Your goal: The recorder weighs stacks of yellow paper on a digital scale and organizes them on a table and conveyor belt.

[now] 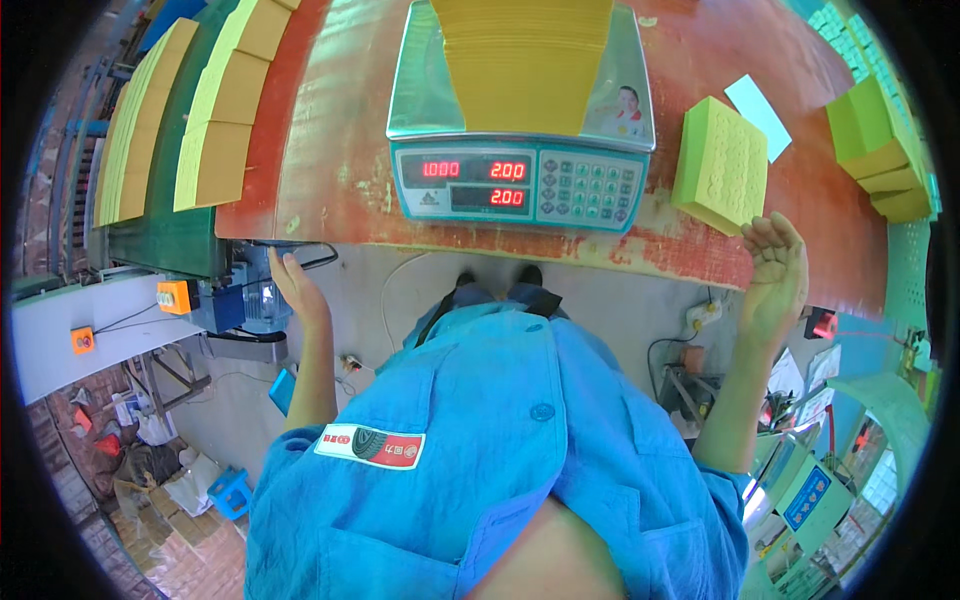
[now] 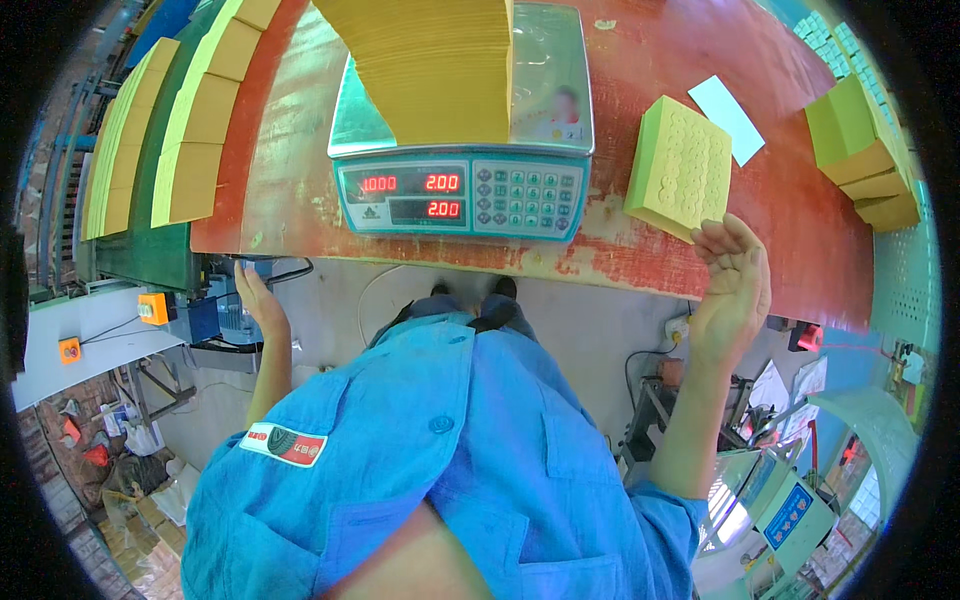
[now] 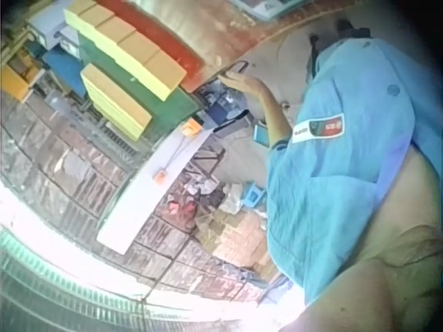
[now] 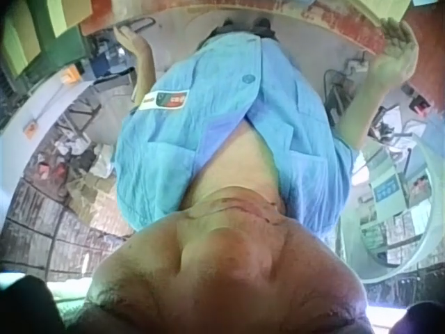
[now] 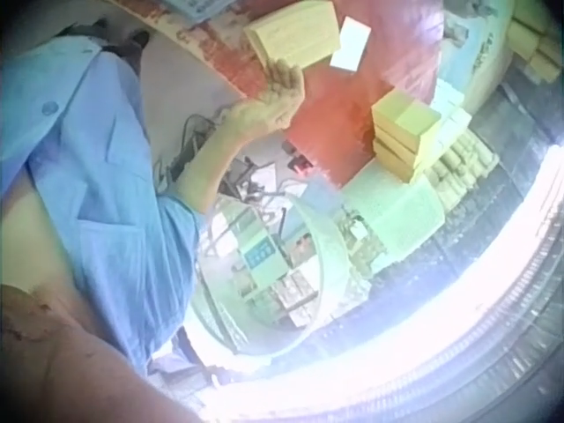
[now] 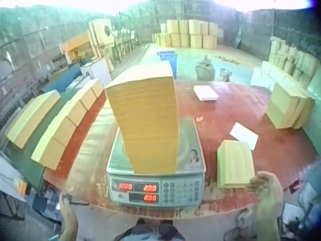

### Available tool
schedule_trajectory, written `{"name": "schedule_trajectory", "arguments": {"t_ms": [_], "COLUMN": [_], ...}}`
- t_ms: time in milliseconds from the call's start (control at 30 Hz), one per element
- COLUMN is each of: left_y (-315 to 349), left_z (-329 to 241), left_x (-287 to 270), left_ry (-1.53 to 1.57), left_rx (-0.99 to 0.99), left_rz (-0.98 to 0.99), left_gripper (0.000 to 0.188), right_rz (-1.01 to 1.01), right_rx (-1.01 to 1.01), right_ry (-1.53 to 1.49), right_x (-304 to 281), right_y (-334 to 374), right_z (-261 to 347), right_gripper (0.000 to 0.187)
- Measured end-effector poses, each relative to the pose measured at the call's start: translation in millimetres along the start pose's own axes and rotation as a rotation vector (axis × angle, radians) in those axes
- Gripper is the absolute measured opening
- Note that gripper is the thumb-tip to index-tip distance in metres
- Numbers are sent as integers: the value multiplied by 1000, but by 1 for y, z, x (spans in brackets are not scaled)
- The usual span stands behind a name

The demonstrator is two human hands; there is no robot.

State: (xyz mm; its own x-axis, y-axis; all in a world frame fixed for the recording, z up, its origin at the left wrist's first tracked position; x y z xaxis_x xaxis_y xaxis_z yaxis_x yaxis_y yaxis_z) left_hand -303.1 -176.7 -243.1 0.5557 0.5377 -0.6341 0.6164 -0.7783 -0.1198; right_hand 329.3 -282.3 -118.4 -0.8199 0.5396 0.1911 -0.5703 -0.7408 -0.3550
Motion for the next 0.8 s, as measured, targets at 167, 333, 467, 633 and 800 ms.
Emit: {"name": "schedule_trajectory", "arguments": {"t_ms": [167,333,467,633,800], "left_y": [0,-17,-29,-23,77], "left_z": [-72,-113,-139,-202,-293], "left_x": [6,19,30,38,46], "left_ry": [111,327,398,464,349], "left_rx": [53,98,121,297,796], "left_rz": [18,164,227,430,888], "left_gripper": [50,47,45,35,15], "right_rz": [-8,-9,-78,-196,-243], "right_rx": [6,10,10,-10,113], "right_ry": [-66,-92,-68,2,-130], "right_x": [37,60,64,74,101], "right_y": [13,27,43,61,91], "right_z": [-8,-11,-11,-8,-24], "right_gripper": [40,38,35,31,28]}}
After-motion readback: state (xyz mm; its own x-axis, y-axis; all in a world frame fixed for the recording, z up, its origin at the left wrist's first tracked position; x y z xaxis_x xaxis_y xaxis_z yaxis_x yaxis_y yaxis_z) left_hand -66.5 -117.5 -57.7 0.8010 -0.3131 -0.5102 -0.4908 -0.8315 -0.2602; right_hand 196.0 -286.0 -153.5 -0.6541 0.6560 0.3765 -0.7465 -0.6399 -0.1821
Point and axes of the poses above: each hand's wrist, its own y-axis away from the middle knuckle, its own x-axis out of the palm, z = x × y, the point moved 5 cm from there along -y, towards the middle knuckle, and after that the axes turned 14 degrees about -x, right-handed, at the moved point
